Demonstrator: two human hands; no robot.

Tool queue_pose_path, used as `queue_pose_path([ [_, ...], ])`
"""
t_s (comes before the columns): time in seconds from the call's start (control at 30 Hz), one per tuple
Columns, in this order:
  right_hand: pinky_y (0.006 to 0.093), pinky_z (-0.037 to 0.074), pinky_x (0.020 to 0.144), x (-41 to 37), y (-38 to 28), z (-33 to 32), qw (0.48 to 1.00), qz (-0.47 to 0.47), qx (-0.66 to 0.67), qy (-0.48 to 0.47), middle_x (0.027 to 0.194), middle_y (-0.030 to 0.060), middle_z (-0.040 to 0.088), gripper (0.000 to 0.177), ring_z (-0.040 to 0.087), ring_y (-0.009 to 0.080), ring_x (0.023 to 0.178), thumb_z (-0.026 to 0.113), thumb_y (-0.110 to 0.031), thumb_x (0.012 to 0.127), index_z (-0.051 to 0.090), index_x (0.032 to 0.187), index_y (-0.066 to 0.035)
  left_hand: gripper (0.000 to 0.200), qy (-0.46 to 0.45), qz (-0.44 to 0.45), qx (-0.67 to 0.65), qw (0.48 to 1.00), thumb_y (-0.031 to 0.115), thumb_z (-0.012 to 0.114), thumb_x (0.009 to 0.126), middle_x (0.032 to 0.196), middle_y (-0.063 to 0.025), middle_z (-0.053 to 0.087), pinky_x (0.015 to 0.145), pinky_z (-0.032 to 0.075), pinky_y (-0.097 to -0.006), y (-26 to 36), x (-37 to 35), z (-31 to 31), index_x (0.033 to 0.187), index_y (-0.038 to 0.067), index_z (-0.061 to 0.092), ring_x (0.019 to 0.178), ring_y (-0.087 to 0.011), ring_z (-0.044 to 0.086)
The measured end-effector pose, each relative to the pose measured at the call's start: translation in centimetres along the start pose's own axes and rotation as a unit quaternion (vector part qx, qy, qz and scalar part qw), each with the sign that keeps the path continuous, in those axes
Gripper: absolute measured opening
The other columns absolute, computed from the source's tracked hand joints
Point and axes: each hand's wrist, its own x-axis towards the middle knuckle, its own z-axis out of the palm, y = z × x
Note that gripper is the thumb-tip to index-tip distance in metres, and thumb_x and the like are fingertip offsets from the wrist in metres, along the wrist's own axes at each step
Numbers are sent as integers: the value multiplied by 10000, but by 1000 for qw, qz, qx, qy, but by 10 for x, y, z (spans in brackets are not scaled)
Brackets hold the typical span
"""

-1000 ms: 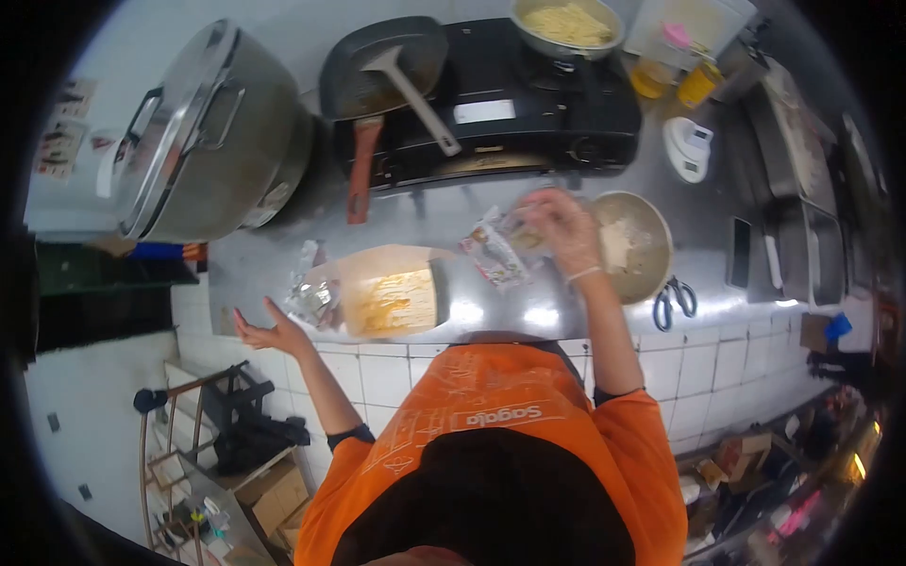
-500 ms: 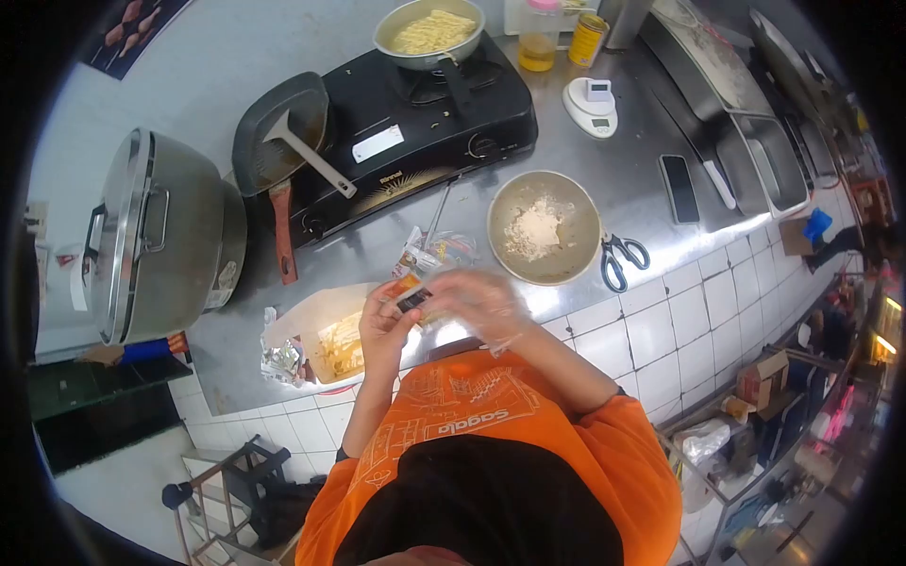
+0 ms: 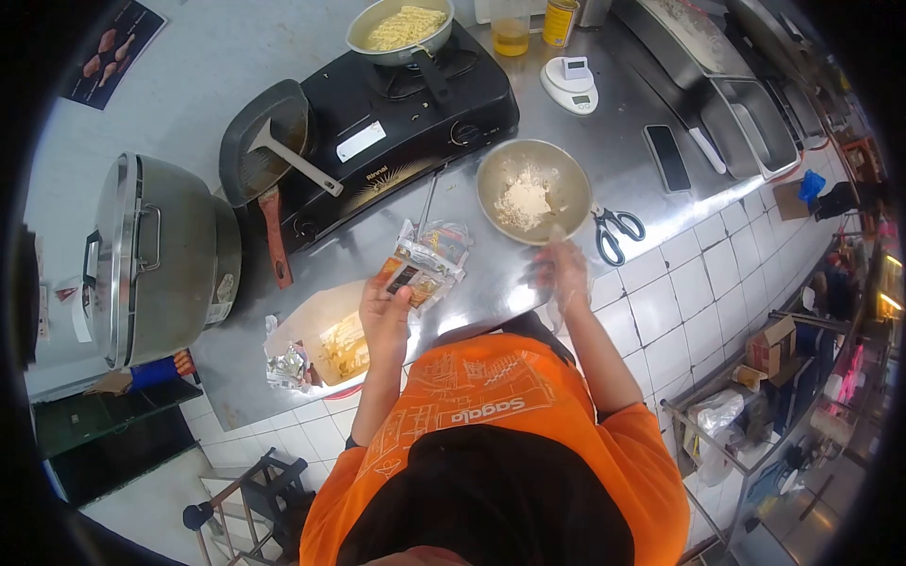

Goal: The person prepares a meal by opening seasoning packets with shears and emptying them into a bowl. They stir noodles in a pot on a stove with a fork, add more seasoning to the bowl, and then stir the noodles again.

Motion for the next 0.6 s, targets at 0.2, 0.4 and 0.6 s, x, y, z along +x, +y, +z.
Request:
queue_pose_path([
  [0.2, 340, 580, 607, 66, -21, -19, 995, -80, 26, 61, 739, 50, 516, 290, 533, 130, 618, 632, -296, 830, 559, 912, -27, 302, -10, -14, -30, 999, 17, 559, 880, 1161, -146, 555, 890, 498, -342, 0, -6, -9, 1163, -10, 456, 1046, -214, 576],
  [0.4, 321, 574, 599, 85, -49, -22, 990, -105, 59, 80, 718, 60, 515, 240, 548, 151, 624, 614, -221, 820, 555, 871, 6, 297, -3, -45, -83, 995, 52, 558, 894, 1087, -119, 592, 850, 514, -351, 7, -9, -10, 1173, 12, 464, 981, -201, 602],
  [0.6, 367, 579, 630, 70, -31, -16, 990, -100, 32, 93, 674, 31, 473, 243, 499, 125, 626, 613, -265, 847, 561, 891, -32, 313, -20, -61, -46, 997, 53, 598, 872, 1037, -123, 613, 792, 553, -350, 6, -13, -7, 1151, 16, 462, 892, -200, 633],
])
